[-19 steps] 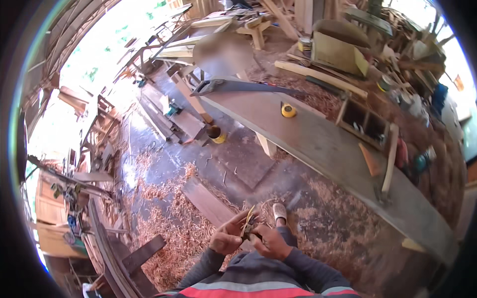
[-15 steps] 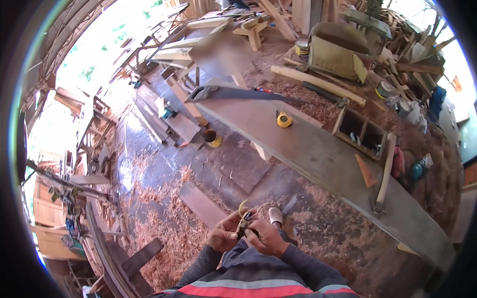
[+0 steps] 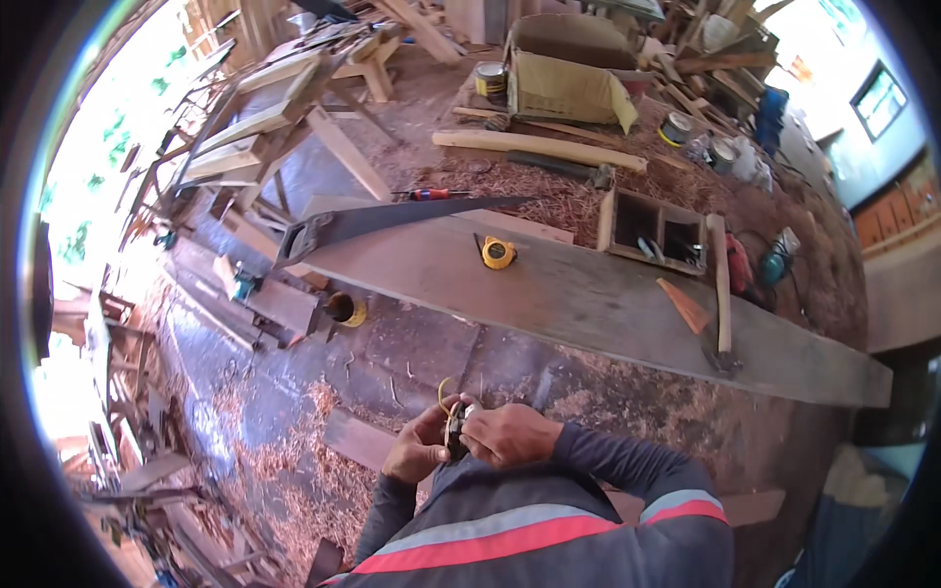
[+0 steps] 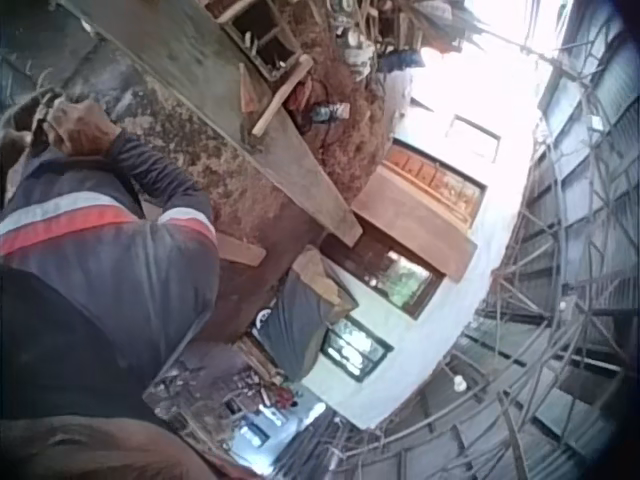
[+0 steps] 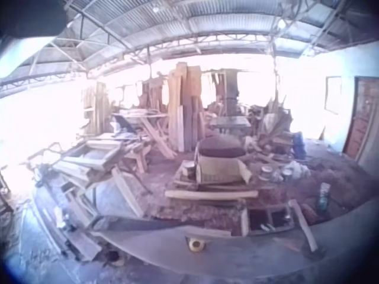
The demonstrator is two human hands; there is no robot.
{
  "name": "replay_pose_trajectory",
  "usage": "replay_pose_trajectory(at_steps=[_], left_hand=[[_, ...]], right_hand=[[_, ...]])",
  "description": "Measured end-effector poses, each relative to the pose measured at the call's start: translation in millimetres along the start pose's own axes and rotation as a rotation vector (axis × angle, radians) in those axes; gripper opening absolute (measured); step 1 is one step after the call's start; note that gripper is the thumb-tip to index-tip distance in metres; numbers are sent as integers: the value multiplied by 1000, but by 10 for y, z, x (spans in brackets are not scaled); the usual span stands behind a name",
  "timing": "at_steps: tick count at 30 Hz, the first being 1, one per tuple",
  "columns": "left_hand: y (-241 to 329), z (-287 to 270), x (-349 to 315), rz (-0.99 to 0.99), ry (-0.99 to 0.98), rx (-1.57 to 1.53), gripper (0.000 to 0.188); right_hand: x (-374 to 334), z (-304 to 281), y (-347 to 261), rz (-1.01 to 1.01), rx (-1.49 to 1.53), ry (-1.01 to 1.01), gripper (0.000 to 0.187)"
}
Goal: The person cuts a small wooden part using a band saw, applies glue to it, and uses a drill and a screwdriver to fasten the component together.
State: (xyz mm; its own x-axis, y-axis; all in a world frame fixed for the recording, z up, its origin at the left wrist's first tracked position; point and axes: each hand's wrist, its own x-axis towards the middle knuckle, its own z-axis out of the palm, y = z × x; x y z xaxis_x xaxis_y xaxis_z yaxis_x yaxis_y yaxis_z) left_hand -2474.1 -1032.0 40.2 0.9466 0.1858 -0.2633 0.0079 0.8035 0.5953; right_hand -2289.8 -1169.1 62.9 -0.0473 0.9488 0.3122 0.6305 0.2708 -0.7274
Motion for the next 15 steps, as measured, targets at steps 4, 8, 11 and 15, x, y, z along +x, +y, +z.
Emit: replay_pose_trajectory(at_steps=[4,8,11,15], left_hand=[[581,-126,337,-99,-72,79,96],[985,-187,583,-61,16,62,92],[1226,-315,778,48,90,-59,90],[1392,-412,923,292,357,-195,87]], right_hand=[[355,-14,127,50,-27,72,17],[771,-119,347,121,-1,118,14],[1257,-484,789,40,-96,176,13],[2050,-994,2031,240,-256,341,17]])
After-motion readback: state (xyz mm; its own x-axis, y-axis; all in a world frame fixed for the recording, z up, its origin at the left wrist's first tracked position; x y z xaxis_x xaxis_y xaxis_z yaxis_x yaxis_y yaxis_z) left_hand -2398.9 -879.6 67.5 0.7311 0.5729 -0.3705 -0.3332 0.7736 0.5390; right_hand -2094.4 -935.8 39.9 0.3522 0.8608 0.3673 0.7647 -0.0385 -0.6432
